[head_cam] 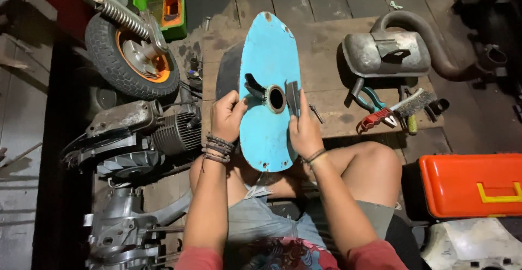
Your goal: The person is cleaning and polishing the exterior area around the fuel filler neck of a motorcycle gas tank using a scraper and a brush.
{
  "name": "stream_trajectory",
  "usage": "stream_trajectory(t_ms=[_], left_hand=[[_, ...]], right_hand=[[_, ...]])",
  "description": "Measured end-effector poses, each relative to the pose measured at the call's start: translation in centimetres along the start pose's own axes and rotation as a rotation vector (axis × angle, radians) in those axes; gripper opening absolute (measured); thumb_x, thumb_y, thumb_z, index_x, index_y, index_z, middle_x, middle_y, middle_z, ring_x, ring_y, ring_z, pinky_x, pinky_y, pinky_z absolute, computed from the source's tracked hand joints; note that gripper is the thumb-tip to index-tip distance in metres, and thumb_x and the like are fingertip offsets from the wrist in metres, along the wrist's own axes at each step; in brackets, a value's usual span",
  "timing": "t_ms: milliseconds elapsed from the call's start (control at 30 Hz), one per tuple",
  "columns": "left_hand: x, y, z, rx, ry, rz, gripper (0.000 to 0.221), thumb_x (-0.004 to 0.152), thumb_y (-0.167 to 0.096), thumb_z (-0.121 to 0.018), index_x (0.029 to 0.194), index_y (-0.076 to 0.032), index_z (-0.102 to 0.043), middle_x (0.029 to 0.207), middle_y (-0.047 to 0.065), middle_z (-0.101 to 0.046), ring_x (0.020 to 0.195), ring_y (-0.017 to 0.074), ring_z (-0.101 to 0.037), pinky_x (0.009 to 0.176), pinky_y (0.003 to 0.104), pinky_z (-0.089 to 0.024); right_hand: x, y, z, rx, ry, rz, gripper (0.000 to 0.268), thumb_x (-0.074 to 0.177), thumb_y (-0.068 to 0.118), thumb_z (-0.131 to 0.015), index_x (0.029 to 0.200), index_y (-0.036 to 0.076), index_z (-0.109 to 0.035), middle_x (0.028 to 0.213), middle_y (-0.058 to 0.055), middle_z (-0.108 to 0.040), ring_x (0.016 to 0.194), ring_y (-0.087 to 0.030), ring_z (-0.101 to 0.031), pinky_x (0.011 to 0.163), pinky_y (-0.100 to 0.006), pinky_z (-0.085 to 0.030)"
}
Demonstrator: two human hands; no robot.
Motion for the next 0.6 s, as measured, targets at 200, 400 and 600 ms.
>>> stream_trajectory(t_ms=[200,400,600], left_hand=[[0.1,0.0,0.1,0.003,0.006,0.004,0.043,0.096,-0.005,-0.062,0.062,-0.013,-0.037,0.048,0.001,-0.030,0.054,0.0068,-0.040,0.052,0.024,-0.036],[-0.1,0.0,0.1,-0.003,0.015,-0.016,0.042,0.096,-0.003,-0.061,0.063,-0.013,-0.036,0.049,0.001,-0.029,0.058,0.0064,-0.041,0.053,0.024,-0.037],[0.0,-0.2,0.1,-0.022,0.017,-0.023,0.043,0.098,-0.005,-0.059,0.063,-0.015,-0.035,0.047,0.000,-0.029,0.050,0.0070,-0.035,0.053,0.022,-0.037]], right_hand=[[-6.1,-0.8,-0.4,0.024,0.103,-0.123,0.069,0.102,0.008,-0.041,0.165,0.009,-0.012,0.068,-0.021,-0.073,0.052,-0.027,-0.068,0.046,-0.033,-0.051],[-1.3,1.5,0.6,0.069,0.047,-0.039,0.066,0.104,0.012,-0.038,0.165,0.010,-0.013,0.135,-0.047,-0.051,0.098,-0.054,-0.068,0.074,-0.060,-0.057],[-2.1,2.3,0.8,0.067,0.050,-0.036,0.067,0.104,0.009,-0.037,0.165,0.008,-0.008,0.143,-0.045,-0.044,0.092,-0.057,-0.067,0.068,-0.061,-0.057]])
Point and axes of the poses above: each hand's wrist, its own x-axis towards the middle knuckle, its own z-axis out of the back of the hand, y = z × x, the point moved 6 cm from there along x, towards the middle knuckle
